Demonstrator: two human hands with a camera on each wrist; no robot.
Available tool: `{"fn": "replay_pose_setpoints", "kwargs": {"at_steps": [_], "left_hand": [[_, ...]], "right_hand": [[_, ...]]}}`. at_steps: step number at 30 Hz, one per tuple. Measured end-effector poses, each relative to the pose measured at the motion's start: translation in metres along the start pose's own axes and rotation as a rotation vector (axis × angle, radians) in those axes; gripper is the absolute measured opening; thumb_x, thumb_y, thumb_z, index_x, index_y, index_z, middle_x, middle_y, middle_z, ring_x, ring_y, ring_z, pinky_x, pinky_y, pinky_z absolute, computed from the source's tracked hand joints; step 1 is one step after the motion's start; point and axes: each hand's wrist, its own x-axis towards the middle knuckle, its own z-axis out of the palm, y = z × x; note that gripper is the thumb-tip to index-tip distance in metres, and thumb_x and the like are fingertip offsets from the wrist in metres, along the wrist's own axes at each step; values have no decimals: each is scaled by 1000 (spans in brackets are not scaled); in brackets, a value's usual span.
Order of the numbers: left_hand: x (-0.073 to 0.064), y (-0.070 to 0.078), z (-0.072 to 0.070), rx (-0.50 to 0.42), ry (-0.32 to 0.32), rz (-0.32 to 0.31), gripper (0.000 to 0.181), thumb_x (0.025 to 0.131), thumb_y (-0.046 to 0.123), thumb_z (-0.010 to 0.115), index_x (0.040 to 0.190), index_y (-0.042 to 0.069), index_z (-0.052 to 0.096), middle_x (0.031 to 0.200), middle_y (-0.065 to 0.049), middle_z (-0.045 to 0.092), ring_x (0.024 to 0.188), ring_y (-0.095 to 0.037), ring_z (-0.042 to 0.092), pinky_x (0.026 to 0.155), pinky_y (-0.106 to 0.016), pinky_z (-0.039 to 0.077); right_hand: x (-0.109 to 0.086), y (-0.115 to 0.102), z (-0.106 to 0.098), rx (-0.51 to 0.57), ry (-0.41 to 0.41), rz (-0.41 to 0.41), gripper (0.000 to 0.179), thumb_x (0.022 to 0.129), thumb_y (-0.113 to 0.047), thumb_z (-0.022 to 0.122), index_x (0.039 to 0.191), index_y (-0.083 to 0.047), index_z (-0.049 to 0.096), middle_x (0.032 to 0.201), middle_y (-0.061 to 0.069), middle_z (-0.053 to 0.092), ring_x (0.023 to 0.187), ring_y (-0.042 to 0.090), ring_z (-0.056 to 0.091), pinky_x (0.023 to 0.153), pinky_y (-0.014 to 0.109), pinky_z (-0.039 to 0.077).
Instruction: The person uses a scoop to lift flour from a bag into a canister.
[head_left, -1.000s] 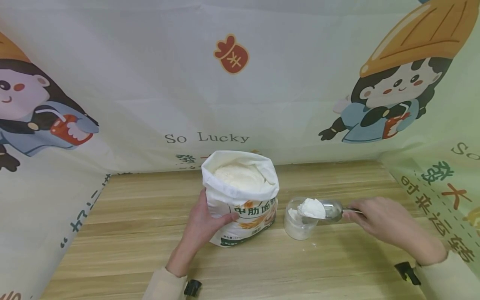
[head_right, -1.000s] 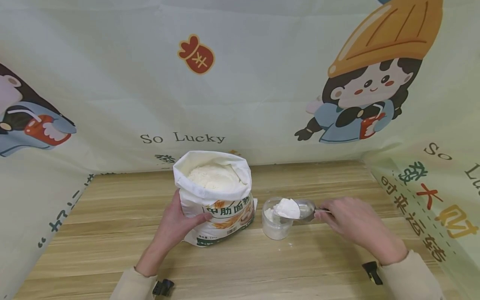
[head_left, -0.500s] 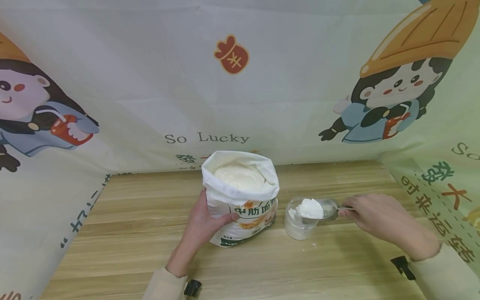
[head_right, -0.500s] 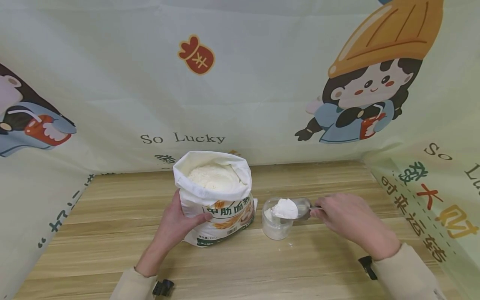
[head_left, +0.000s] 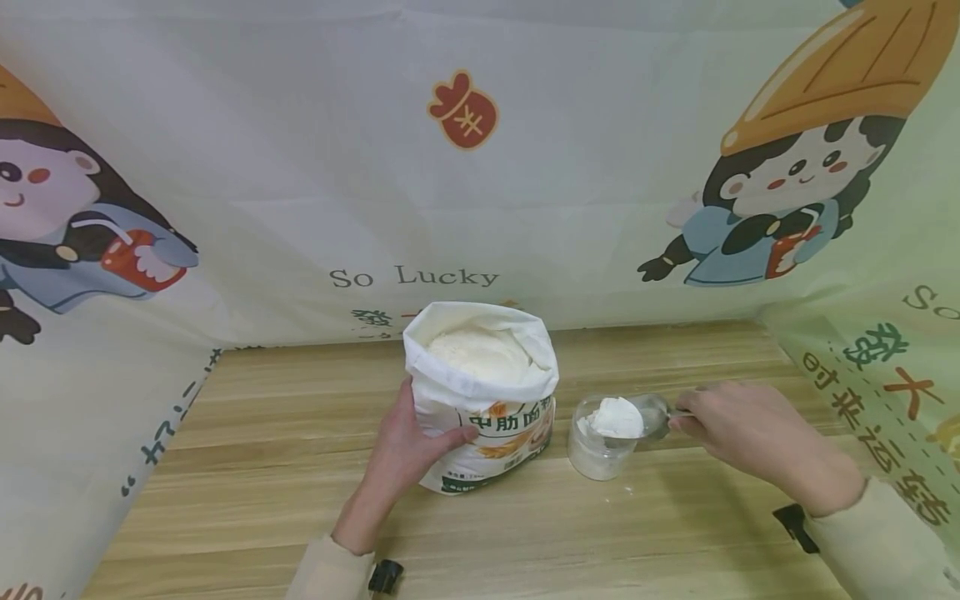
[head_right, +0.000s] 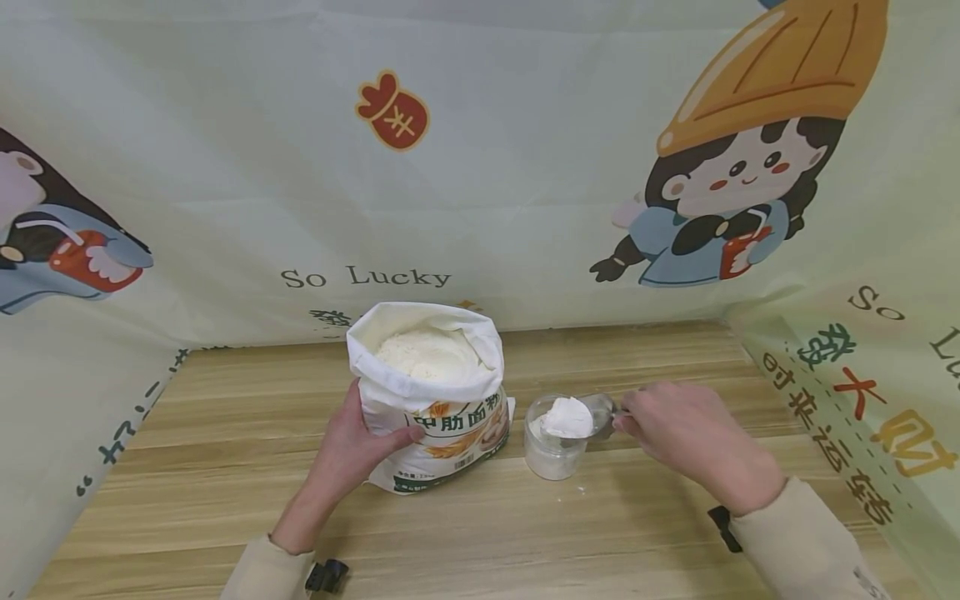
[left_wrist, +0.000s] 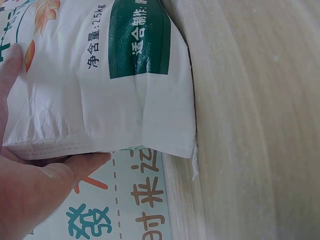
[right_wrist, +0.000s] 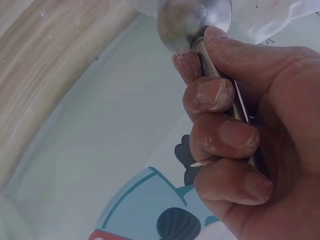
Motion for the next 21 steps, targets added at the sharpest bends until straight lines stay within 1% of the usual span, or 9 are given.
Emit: {"fn": "replay_pose_setpoints", "kwargs": {"at_steps": [5,10,17,21], "left_hand": [[0,-1,0,2,0,4,106,72,23,96,157,9,32,143,-16,58,131,-37,55,109,-60,45],[0,-1,0,10,1,5,106,73,24,96,157,10,32,143,-16,58,131,-37,55,108,-60,45],[0,-1,0,15,4,4,107,73,23,95,157,10,32,143,-17,59,131,-38,56,107,-61,46],[0,0,0,17,5,3,107,73,24,95,158,10,32,143,-17,58,131,-39,55,108,-61,46]], "right_hand": [[1,-4,-1,-18,18,-9,32,91,-22,80,72,-20,54,60,-10,37,53,9,33,45,27,28],[5,-8,-4,-52,11,-4,33,89,-24,82,70,-18,55,59,-9,38,52,10,34,43,28,29],[10,-14,-7,-93,-24,3,30,88,-24,83,71,-17,59,60,-8,41,52,11,37,43,27,32],[10,-16,-7,-110,-8,-14,30,87,-24,84,71,-15,60,60,-8,41,52,10,36,42,27,33]]}}
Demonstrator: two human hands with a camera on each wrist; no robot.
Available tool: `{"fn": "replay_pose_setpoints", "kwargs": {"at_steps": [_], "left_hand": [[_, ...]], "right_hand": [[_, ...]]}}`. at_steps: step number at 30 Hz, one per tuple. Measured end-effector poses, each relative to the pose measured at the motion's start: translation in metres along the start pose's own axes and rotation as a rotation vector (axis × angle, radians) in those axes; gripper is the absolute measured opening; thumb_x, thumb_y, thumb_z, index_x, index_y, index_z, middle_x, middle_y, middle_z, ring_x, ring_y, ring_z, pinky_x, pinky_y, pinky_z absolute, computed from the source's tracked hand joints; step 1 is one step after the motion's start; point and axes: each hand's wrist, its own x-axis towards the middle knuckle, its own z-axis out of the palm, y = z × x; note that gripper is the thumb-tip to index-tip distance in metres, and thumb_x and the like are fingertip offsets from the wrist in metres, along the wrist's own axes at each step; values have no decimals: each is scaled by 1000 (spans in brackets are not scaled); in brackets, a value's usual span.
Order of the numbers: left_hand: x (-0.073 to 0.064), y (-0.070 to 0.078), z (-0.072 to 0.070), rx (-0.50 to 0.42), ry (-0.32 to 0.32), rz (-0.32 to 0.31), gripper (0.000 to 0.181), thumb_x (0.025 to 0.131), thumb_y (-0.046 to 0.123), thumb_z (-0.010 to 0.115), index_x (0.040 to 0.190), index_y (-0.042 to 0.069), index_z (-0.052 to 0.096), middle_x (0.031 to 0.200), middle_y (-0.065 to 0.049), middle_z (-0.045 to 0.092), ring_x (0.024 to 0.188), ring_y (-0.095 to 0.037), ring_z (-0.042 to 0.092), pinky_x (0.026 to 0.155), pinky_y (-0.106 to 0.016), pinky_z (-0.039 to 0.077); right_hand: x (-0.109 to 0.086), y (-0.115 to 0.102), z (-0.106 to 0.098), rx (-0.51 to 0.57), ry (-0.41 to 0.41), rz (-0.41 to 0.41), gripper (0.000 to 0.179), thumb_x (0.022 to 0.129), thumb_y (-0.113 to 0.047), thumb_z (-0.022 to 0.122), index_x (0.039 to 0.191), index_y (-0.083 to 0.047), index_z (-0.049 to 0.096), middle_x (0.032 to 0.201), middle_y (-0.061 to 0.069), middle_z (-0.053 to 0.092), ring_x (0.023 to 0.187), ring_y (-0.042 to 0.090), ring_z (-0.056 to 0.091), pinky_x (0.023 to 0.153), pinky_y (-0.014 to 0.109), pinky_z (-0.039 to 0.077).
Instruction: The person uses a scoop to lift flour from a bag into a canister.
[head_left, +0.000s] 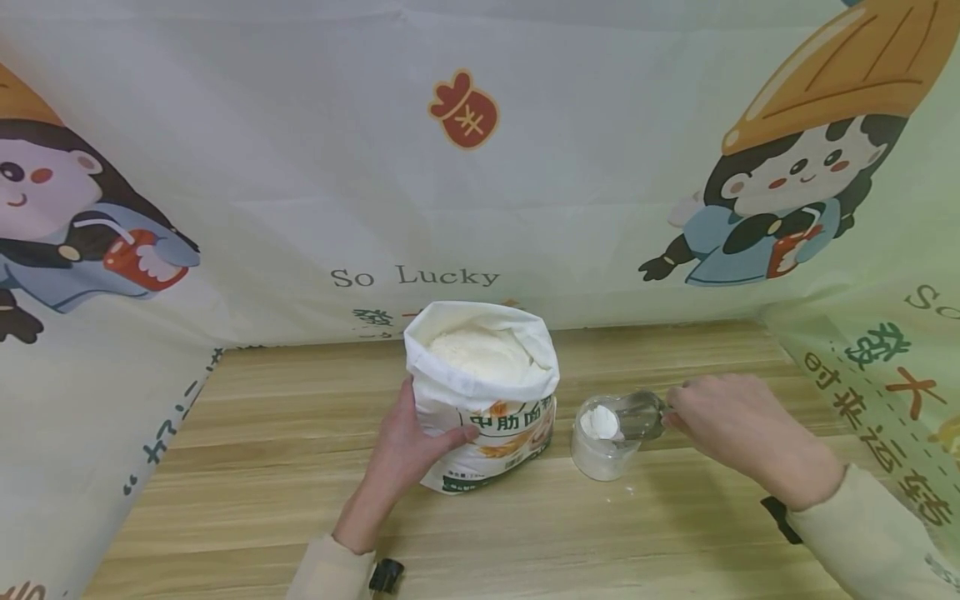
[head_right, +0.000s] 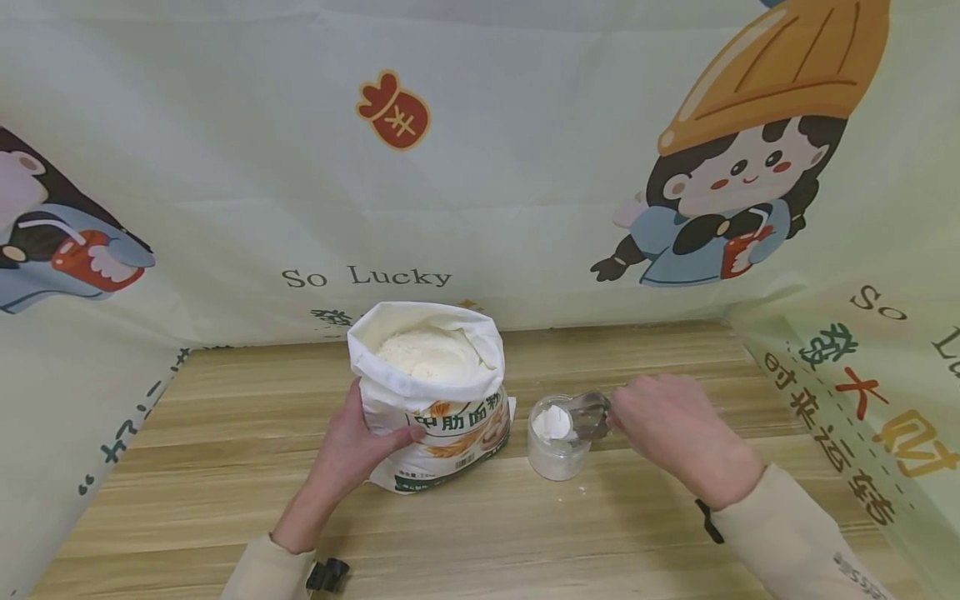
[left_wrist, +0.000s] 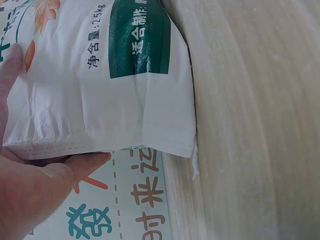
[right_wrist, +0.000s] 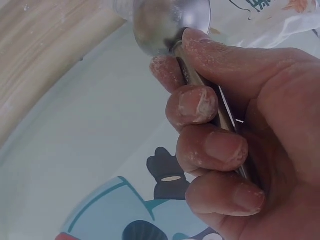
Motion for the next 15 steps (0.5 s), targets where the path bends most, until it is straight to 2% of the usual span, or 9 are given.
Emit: {"fn": "replay_pose_setpoints", "kwargs": {"at_steps": [15], "left_hand": [[0,0,0,-10,-1,3,105,75,27,94,157,7,32,140,-19,60,129,-40,57,107,-61,46]], "right_hand": [[-3,-4,-1,-86,52,-4,34,85,-25,86,69,-13,58,59,-6,41,50,12,37,38,29,38]]}}
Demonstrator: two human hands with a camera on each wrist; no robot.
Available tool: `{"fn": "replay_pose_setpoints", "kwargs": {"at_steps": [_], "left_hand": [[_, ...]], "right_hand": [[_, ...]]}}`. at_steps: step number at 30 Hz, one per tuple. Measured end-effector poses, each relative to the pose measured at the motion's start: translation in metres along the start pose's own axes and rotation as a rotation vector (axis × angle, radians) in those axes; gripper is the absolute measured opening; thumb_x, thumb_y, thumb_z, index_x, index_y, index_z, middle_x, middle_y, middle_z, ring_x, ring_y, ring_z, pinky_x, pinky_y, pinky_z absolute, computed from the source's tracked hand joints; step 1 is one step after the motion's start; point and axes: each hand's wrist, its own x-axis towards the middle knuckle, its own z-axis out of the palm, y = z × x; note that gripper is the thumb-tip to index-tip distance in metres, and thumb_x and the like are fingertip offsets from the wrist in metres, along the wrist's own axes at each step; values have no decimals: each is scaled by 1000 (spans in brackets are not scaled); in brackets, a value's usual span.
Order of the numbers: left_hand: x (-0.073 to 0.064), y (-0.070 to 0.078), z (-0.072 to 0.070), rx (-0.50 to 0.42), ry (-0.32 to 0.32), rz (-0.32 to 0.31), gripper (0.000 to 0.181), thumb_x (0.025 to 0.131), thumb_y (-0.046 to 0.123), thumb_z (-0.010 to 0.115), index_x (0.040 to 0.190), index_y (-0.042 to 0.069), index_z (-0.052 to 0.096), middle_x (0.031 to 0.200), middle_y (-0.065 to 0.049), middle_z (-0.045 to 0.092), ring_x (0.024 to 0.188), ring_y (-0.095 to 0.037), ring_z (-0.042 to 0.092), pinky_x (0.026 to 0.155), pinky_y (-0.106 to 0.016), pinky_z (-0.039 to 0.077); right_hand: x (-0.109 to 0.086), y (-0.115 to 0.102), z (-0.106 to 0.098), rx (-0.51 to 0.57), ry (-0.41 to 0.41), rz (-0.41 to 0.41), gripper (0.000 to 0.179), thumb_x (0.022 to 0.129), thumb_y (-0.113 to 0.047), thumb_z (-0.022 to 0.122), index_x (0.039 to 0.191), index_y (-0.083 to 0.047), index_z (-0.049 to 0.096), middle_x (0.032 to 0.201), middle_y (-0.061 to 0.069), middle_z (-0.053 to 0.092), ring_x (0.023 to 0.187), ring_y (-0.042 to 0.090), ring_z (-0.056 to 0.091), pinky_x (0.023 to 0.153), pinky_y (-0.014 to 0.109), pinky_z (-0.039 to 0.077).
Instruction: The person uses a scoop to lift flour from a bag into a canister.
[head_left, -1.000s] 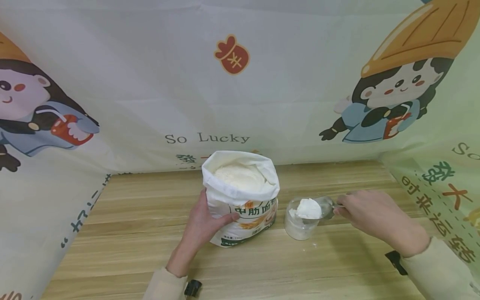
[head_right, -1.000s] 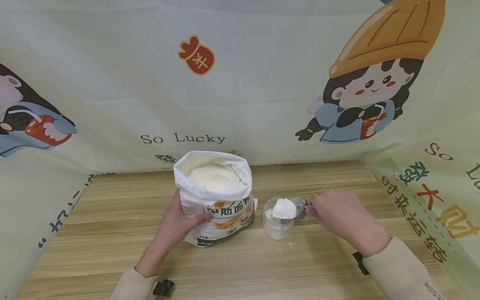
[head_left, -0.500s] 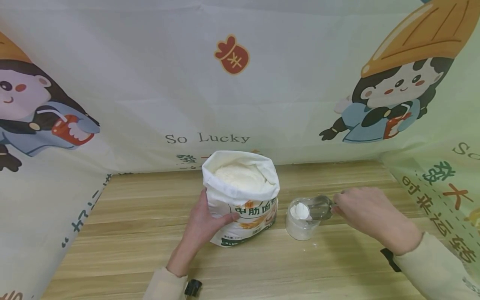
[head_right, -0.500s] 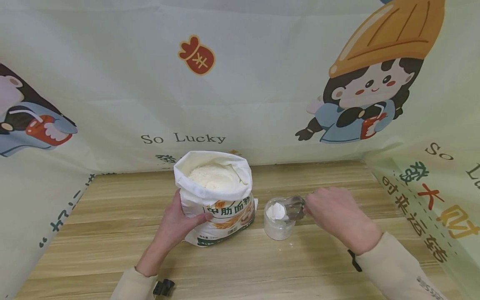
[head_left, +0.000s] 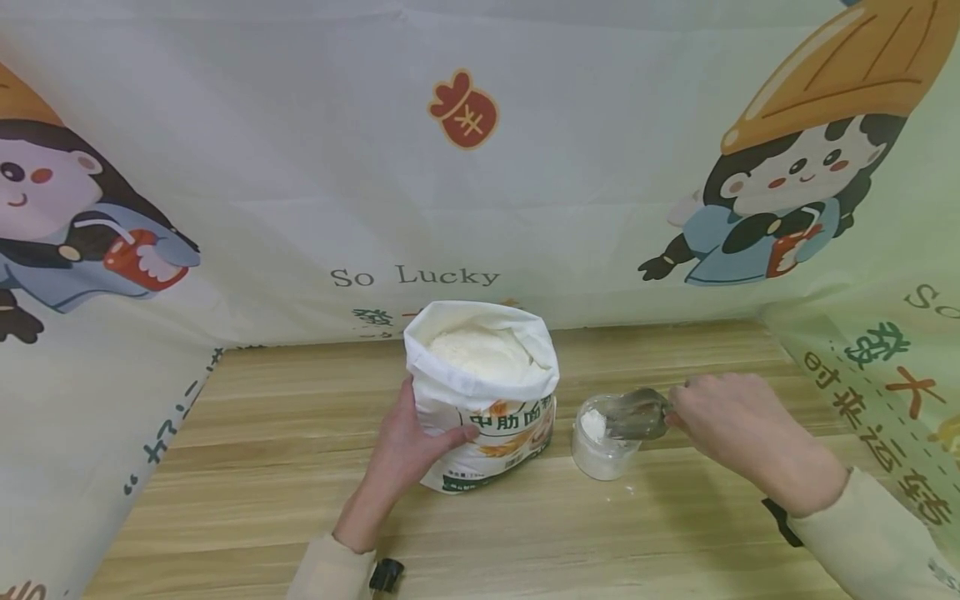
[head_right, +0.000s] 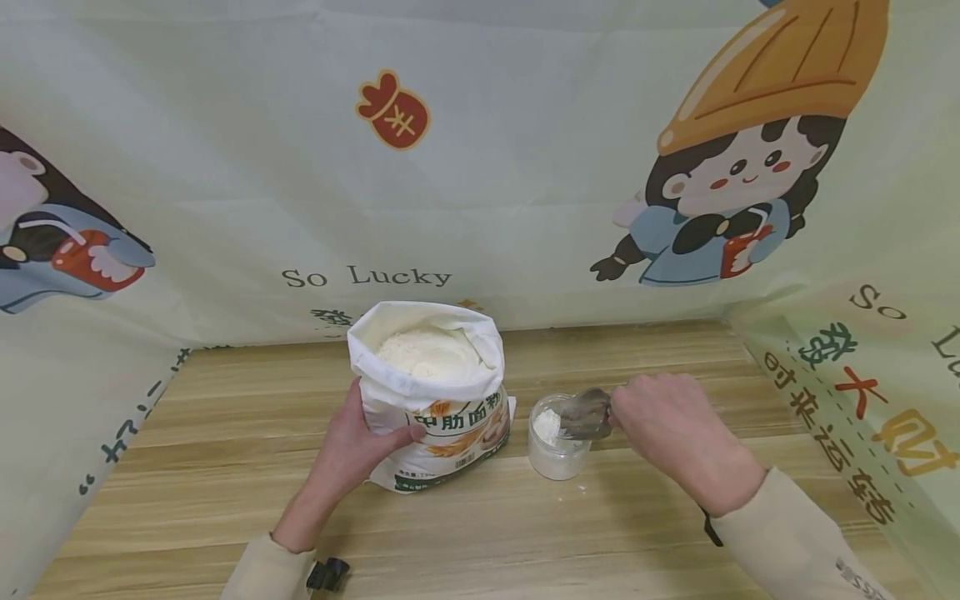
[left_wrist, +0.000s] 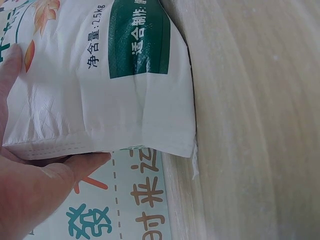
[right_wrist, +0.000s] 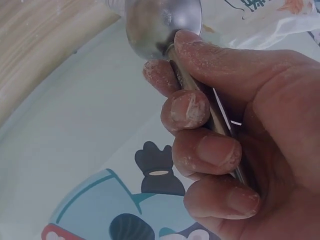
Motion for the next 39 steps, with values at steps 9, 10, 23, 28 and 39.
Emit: {"fn": "replay_pose_setpoints", "kwargs": {"at_steps": [9,10,23,28,39], "left_hand": [[0,0,-1,-1,-3,4,105,74,26,95,157,8,32,141,-18,59,130,-39,56,107,-62,46],[0,0,-1,0,-3,5,106,74,26,95,157,8,32,142,-18,59,130,-39,56,107,-61,46],[0,0,0,-4,0,8,106,72,22,96,157,11,33,143,-15,59,131,-37,56,108,-60,46],[0,0,0,-5,1,3,105,73,22,95,157,10,33,142,-16,59,131,-37,56,108,-60,46],[0,1,1,-15,4,-5,106,73,21,95,157,11,32,143,-16,59,132,-37,55,110,-59,43]], "right_hand": [[-5,5,2,22,42,30,33,86,-25,85,71,-12,58,60,-6,41,50,12,35,39,30,34],[-7,6,3,29,52,27,33,86,-23,85,71,-12,58,60,-6,40,50,12,35,40,30,33],[-23,17,16,174,67,89,14,93,-21,77,89,-12,67,67,-9,49,54,12,41,43,34,36],[-25,20,19,242,55,129,16,95,-22,75,97,-7,71,72,-7,59,56,11,46,45,32,40],[-27,21,13,338,113,160,16,100,-16,68,105,-1,66,76,-3,60,61,12,49,51,32,46]]}}
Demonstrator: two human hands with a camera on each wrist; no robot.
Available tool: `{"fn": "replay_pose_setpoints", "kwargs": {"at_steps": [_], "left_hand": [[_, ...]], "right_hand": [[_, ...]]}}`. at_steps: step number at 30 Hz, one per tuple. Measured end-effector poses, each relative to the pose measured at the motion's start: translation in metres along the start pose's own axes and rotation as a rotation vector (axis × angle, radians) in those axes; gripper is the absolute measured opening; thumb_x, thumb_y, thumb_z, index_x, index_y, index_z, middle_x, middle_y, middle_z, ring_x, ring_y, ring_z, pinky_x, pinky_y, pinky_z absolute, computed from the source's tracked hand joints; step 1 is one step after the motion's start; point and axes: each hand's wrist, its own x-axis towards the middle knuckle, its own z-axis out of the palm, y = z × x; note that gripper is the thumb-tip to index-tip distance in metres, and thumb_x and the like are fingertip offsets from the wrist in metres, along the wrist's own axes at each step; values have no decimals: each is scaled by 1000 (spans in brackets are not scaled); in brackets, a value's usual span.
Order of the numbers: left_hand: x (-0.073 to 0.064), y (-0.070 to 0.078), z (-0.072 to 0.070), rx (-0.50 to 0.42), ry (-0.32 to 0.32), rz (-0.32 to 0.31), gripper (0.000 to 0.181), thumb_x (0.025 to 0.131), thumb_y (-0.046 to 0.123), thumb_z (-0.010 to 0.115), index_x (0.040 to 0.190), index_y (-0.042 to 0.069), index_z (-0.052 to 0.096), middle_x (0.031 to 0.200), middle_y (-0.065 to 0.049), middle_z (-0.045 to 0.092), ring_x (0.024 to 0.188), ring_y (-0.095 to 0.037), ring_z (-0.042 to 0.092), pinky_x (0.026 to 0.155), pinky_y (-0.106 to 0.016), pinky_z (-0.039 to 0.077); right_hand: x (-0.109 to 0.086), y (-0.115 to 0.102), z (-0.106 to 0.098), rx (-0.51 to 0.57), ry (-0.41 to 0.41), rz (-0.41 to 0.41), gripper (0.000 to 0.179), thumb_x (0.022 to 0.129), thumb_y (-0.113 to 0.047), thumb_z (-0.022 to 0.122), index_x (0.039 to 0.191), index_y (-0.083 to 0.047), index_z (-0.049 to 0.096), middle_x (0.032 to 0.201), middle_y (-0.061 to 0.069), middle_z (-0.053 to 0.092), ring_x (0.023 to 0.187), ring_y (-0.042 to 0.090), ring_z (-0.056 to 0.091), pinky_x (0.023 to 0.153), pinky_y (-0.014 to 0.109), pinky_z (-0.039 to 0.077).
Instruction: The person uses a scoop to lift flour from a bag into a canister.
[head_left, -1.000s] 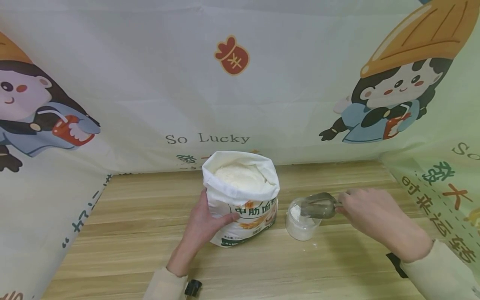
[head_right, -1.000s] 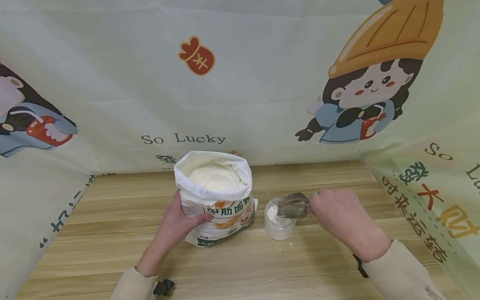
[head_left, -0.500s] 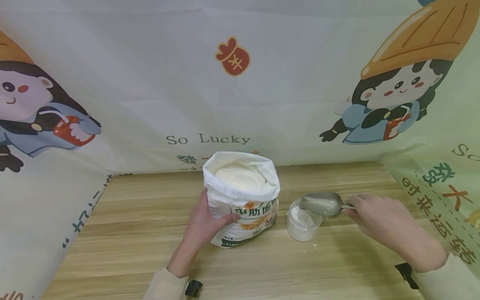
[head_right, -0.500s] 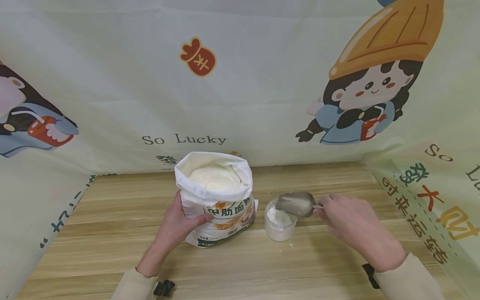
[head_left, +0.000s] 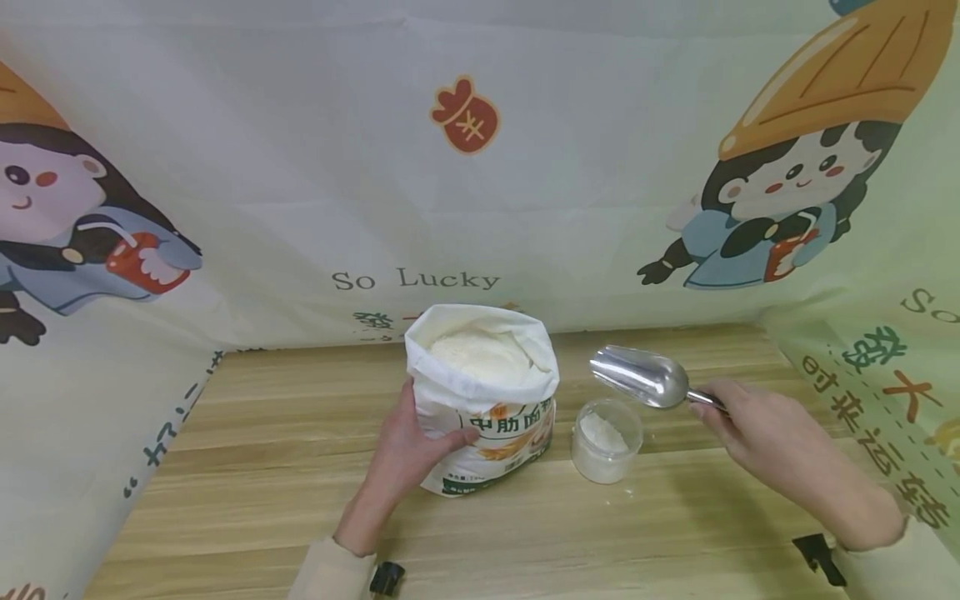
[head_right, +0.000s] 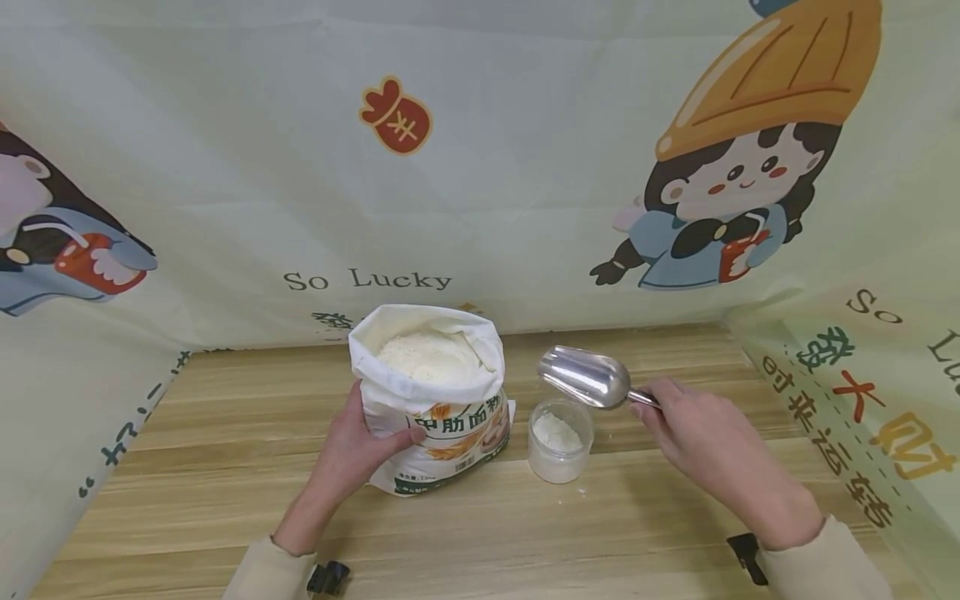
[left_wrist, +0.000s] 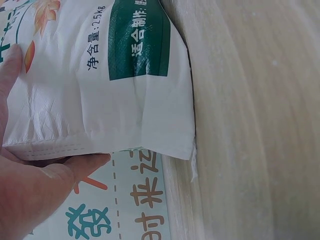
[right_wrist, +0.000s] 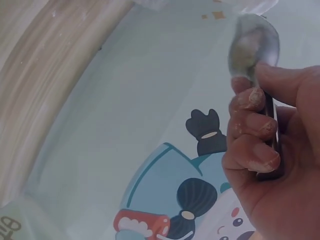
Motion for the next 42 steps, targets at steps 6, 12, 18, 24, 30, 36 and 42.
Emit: {"fn": "replay_pose_setpoints", "kwargs": {"at_steps": [6,12,18,24,30,36,42], "left_hand": [[-1,-1,-1,0,5,9,106,72,22,96,157,12,33,143,-14,59,133,-36,54,111,-60,43],[0,-2,-1,-5,-7,40,99,73,22,95,154,16,40,141,-10,61,131,-33,57,110,-58,45],[0,-4,0,-8,-6,44,96,73,20,95,153,17,42,139,-7,63,129,-31,58,109,-56,46],[0,-4,0,-10,-10,52,93,73,19,95,151,16,44,138,-7,63,128,-31,59,108,-56,47],[0,0,-1,0,-11,47,88,73,20,95,147,14,48,133,-7,66,123,-30,62,105,-54,50],[0,2,-2,4,-9,27,95,72,22,95,151,13,43,135,-10,64,124,-33,61,104,-56,50],[0,5,-4,-14,-4,-11,106,72,26,95,157,13,32,140,-13,60,127,-36,58,104,-61,48]], "right_hand": [[2,-8,-3,-1,80,-44,16,99,-14,69,109,-2,66,87,4,68,67,17,59,56,40,54],[6,-19,-1,-24,173,-102,17,99,-18,69,111,-6,68,89,3,69,65,12,53,50,30,46],[16,-30,1,-37,284,-180,16,101,-27,67,106,-12,69,77,-8,58,65,9,49,48,27,40],[29,-44,-1,-44,292,-218,29,106,-41,58,103,-14,69,73,-11,54,61,7,46,46,26,37],[41,-57,-3,-43,314,-272,52,107,-55,38,99,-13,68,79,-7,61,59,6,45,44,25,35],[53,-71,-10,-103,286,-274,18,98,-30,73,96,-13,68,79,-5,61,57,11,48,42,31,38],[65,-85,-16,-204,315,-338,19,90,-19,81,86,-10,65,69,-1,54,51,17,48,39,34,39]]}}
